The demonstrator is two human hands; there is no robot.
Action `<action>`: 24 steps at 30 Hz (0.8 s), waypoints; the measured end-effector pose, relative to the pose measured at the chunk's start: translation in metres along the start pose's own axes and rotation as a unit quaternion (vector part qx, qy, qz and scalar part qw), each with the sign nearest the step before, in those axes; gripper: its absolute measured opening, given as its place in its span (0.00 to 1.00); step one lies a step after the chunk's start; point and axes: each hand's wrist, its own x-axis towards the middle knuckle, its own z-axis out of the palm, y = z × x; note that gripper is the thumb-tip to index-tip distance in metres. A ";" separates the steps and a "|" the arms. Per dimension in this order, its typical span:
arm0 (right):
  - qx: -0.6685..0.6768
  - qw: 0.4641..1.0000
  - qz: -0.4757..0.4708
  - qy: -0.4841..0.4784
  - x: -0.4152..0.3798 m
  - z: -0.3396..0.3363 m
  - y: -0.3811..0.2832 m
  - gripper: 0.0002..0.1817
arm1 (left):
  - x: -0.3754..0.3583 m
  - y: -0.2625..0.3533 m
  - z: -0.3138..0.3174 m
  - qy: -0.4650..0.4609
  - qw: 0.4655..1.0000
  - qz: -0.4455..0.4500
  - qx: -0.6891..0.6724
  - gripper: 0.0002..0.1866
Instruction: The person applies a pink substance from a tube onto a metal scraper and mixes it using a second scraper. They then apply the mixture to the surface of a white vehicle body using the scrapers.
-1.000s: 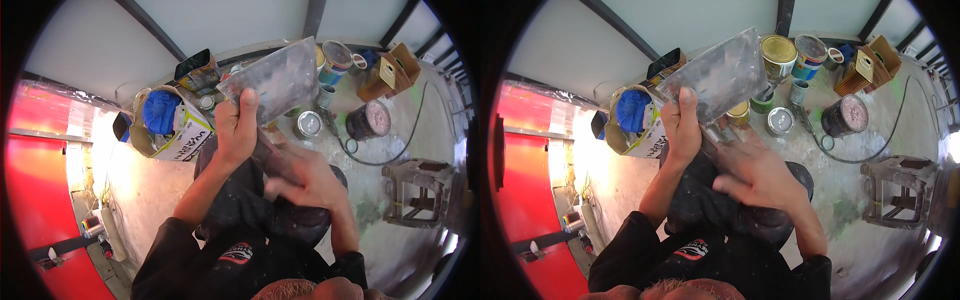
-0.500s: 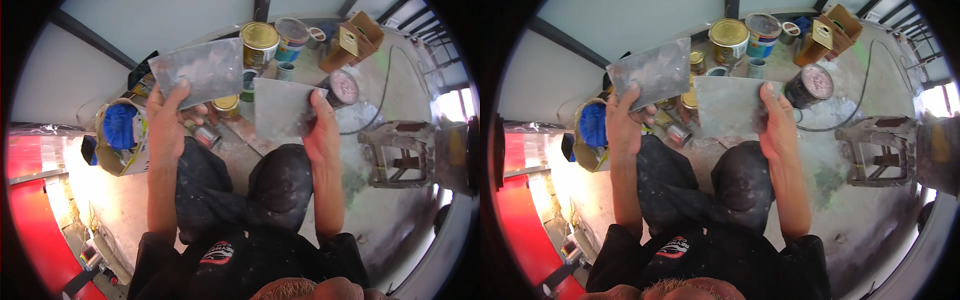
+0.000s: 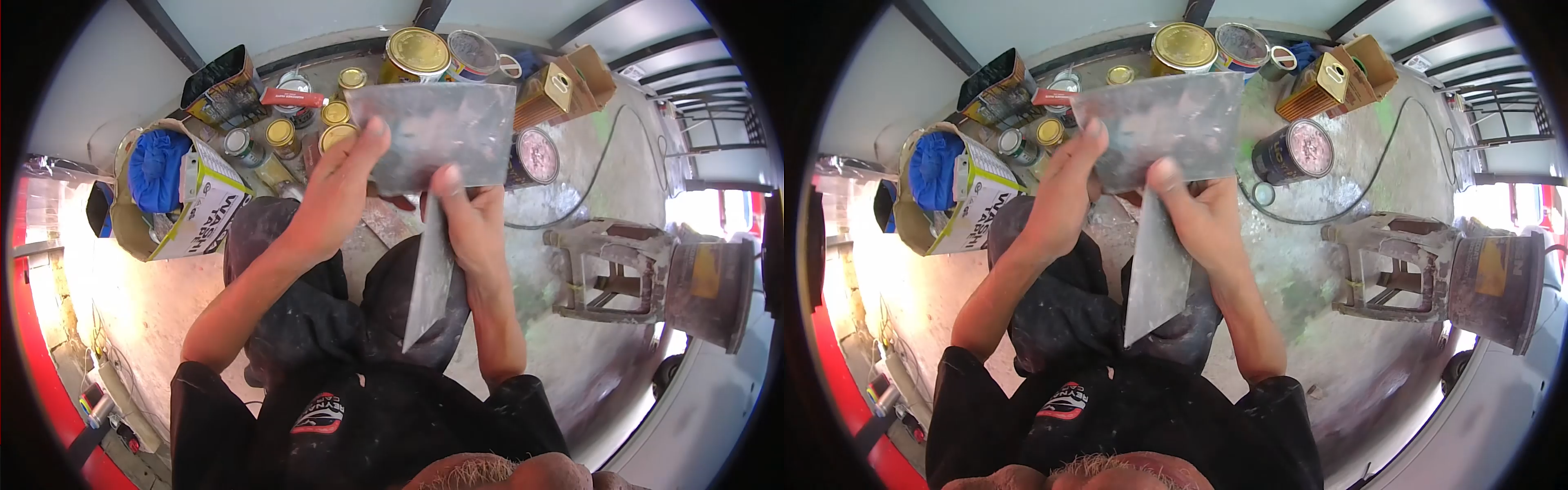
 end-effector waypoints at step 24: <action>-0.252 0.950 0.058 -0.173 0.030 -0.048 0.051 0.25 | -0.012 0.053 -0.093 0.174 0.957 0.204 -0.108 0.26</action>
